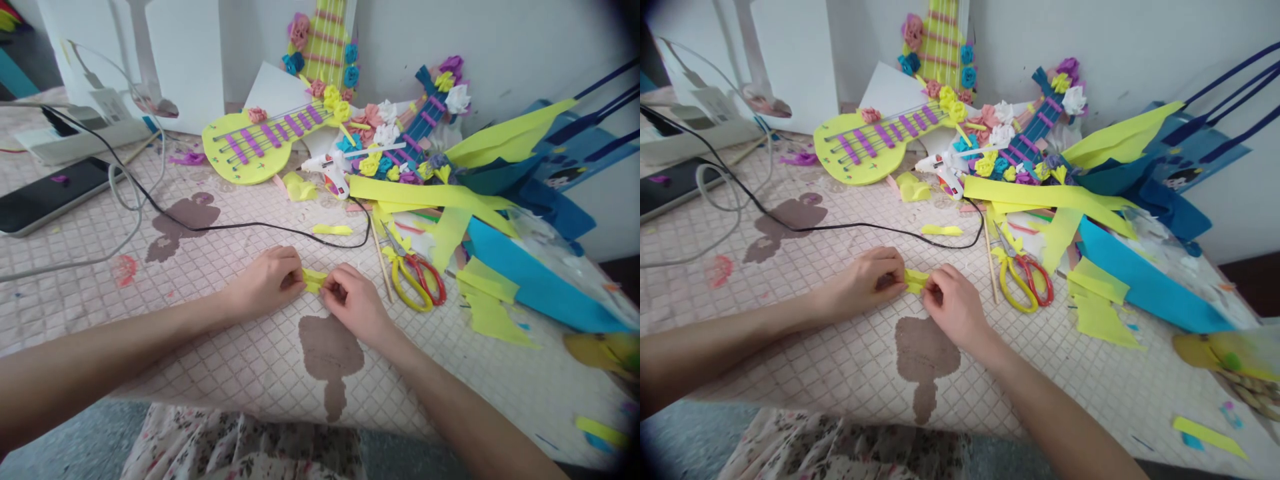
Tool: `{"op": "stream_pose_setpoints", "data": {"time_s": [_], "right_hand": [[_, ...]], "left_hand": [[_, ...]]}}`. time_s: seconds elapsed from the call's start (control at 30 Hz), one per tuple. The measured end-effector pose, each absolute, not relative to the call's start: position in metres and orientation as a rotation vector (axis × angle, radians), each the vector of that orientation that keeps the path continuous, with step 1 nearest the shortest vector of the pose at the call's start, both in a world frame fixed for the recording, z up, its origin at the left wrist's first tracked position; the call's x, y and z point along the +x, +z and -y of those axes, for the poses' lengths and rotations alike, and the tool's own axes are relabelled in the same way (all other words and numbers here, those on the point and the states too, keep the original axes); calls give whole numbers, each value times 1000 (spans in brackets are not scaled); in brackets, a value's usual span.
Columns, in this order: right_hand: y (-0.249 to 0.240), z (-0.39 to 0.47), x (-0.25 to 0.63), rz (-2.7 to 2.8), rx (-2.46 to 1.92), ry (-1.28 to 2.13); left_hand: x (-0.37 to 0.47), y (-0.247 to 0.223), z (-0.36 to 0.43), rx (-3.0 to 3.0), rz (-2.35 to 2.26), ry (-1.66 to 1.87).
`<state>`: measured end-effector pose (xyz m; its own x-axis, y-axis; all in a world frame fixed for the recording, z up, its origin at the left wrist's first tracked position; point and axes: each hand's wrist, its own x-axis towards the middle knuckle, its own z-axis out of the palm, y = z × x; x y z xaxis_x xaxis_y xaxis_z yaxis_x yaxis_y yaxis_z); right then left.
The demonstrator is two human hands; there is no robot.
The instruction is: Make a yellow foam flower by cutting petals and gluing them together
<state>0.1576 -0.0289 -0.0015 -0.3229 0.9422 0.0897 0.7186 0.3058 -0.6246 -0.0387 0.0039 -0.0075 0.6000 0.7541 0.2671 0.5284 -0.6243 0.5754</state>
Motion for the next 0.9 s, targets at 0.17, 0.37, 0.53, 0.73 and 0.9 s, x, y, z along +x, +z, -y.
{"op": "stream_pose_setpoints", "data": {"time_s": [0.17,0.37,0.53,0.73,0.9], "right_hand": [[-3,29,157,2144,-1484,634],[-4,29,157,2151,-1487,608],[-3,29,156,2149,-1508,610],[-4,29,157,2149,-1495,615],[-5,28,159,2092,-1528,669]], "left_hand": [[-36,-8,-4,2386,-1048,698],[-36,-9,-5,2380,-1048,700],[-37,-9,-6,2362,-1062,682],[-37,-9,-6,2352,-1066,681],[-38,-7,-5,2265,-1115,689]]}}
